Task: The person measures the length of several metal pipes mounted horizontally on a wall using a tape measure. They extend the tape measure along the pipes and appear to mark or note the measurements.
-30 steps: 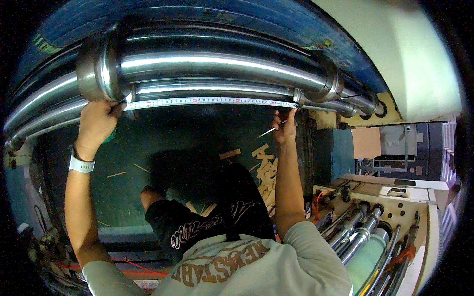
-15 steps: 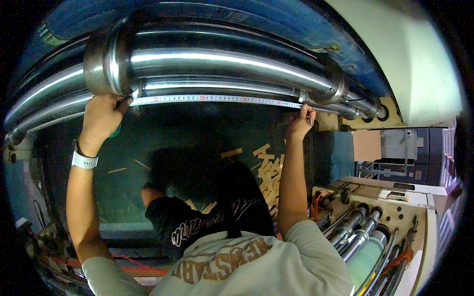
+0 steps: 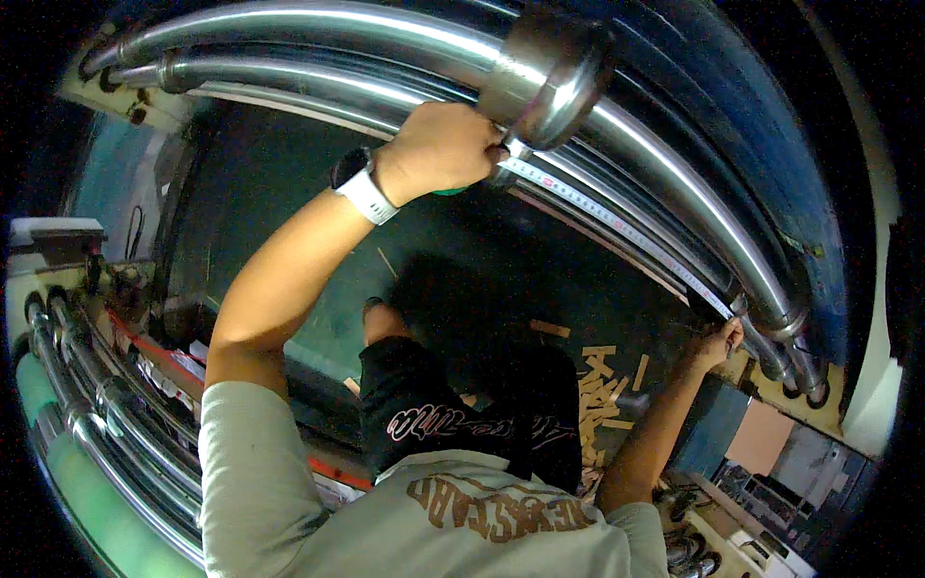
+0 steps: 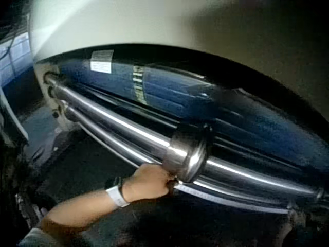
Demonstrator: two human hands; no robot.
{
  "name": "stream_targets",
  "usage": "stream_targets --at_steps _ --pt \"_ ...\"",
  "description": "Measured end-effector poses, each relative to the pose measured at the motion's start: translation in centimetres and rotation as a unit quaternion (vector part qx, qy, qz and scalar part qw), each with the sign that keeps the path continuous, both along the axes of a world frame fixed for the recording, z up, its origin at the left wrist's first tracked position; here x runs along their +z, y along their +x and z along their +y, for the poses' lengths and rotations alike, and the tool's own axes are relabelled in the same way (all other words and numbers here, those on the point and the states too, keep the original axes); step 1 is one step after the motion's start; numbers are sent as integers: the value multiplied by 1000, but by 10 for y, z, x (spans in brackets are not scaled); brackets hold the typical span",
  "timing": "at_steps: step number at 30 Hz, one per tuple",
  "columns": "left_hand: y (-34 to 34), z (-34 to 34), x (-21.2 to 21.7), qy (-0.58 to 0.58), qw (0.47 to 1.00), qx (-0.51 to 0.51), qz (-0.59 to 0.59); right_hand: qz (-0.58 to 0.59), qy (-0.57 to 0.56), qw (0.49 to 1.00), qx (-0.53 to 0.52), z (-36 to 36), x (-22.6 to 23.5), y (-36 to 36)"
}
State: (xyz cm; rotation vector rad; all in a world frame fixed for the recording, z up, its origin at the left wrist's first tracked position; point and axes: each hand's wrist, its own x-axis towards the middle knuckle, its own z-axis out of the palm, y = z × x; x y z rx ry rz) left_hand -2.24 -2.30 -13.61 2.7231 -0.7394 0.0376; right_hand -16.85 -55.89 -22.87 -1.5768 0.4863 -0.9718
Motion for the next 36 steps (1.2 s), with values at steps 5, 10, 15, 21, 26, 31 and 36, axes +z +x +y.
stream_targets --at_steps 5,10,15,21,26,31,36 --pt "0 2 -1 -4 1000 -13 -5 38 20 999 6 -4 -3 -3" --pt "1 2 -3 -23 1000 -6 -11 42 -25 999 -12 5 2 -1" --pt "1 0 0 5 1000 -3 1 69 -64 995 -46 11 6 0" --pt "-3 -5 7 41 999 25 7 58 -110 992 -34 -18 -13 -7" --pt "-9 -14 13 -2 999 46 12 -14 57 995 -85 -9 -44 -10" --pt "-8 -20 21 14 999 38 25 156 324 933 -15 39 -27 -6" --pt "-10 -16 18 -21 999 38 9 144 352 924 46 62 5 0"
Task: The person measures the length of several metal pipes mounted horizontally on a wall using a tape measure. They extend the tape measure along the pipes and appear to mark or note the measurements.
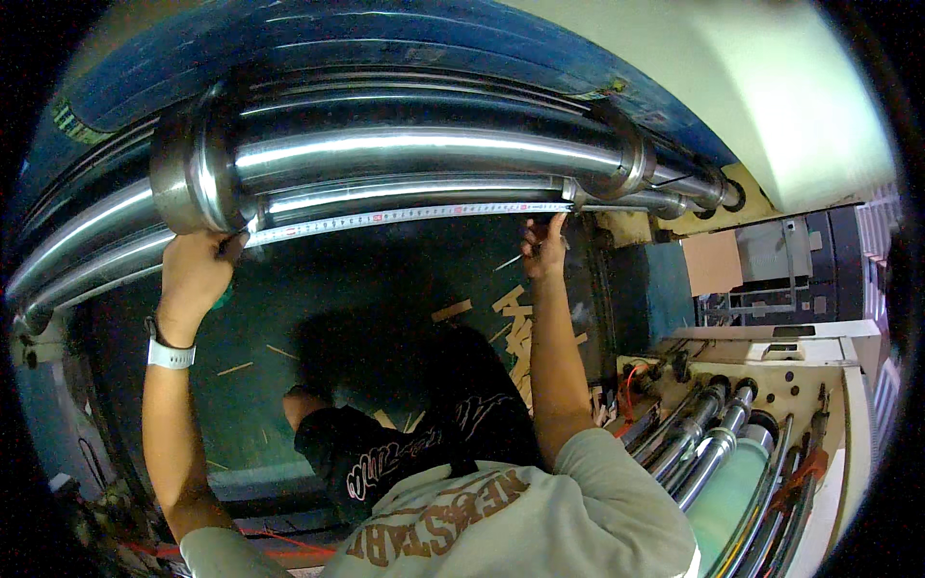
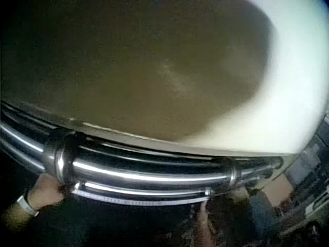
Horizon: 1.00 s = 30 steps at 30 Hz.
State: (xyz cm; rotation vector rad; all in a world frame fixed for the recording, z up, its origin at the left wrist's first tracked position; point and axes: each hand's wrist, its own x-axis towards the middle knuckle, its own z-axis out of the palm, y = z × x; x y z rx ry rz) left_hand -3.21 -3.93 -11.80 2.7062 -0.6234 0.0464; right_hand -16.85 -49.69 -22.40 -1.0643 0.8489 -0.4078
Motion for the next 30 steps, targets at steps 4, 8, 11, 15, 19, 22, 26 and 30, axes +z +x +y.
stream_targets --at_steps 4,8,11,15,19,22,26,30 --pt "0 1 -3 -49 999 -13 -13 2 12 1000 -1 0 -1 0" --pt "1 1 -2 -21 1000 -10 -4 -5 20 1000 -1 -4 -5 0" --pt "0 1 0 -7 1000 -3 9 -31 23 999 14 -3 -7 0" --pt "-1 0 3 -6 1000 3 23 -47 2 999 -16 1 -7 2" --pt "-2 -1 3 -11 1000 -3 8 -51 25 998 0 3 -4 1" --pt "0 -1 1 -15 1000 0 24 -39 -3 998 -42 7 -2 1" --pt "0 1 -1 -7 1000 -6 11 -71 -187 970 -140 0 4 -6" --pt "1 1 0 6 1000 -18 1 -126 -398 902 -113 -29 0 0"
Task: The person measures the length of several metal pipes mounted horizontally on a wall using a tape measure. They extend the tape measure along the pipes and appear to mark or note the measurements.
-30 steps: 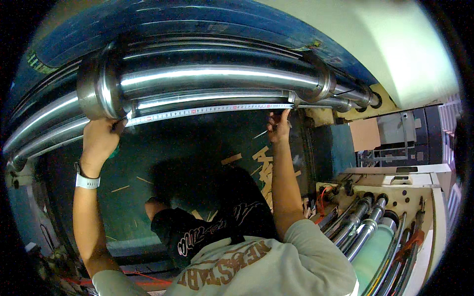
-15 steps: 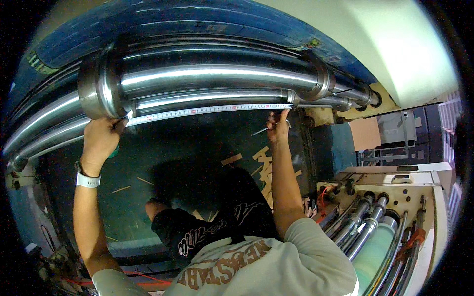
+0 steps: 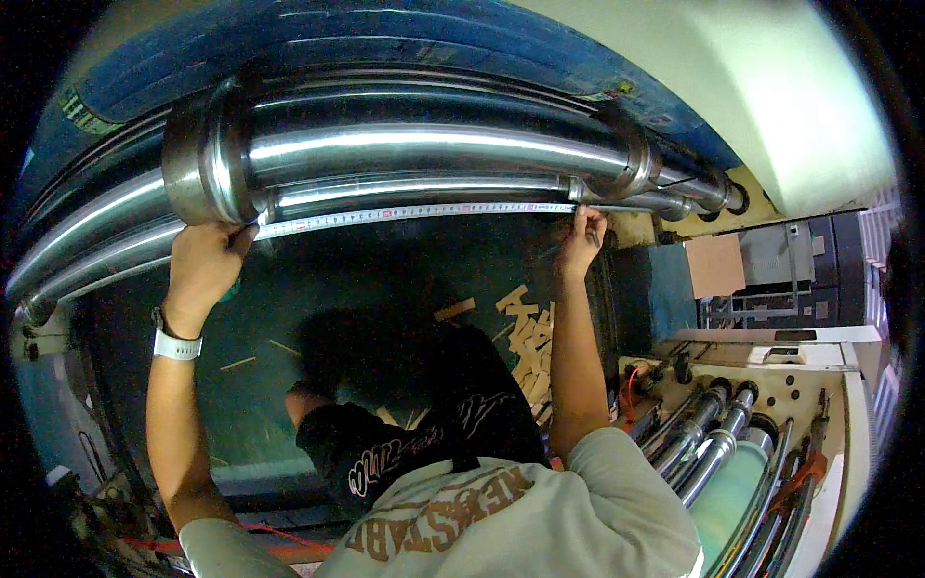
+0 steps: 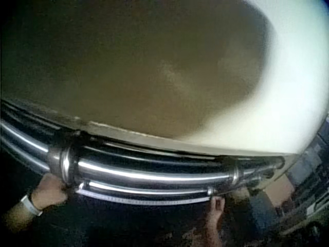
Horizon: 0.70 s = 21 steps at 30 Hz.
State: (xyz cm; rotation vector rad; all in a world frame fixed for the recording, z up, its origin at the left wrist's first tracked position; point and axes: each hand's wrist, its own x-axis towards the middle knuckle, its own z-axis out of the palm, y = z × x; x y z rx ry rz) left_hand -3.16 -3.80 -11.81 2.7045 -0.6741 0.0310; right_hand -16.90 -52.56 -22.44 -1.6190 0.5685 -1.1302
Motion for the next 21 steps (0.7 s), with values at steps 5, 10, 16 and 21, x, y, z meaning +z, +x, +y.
stream_targets --at_steps 5,10,16,21 --pt "-2 0 0 39 999 11 -11 87 -98 988 -78 -34 -22 8" --pt "0 3 -2 22 1000 -17 -13 77 -257 961 -67 -38 -7 -3" --pt "6 7 -7 10 999 -21 -31 2 5 999 39 -13 6 7" --pt "6 8 -8 22 999 -24 -15 3 13 998 68 -17 5 7"
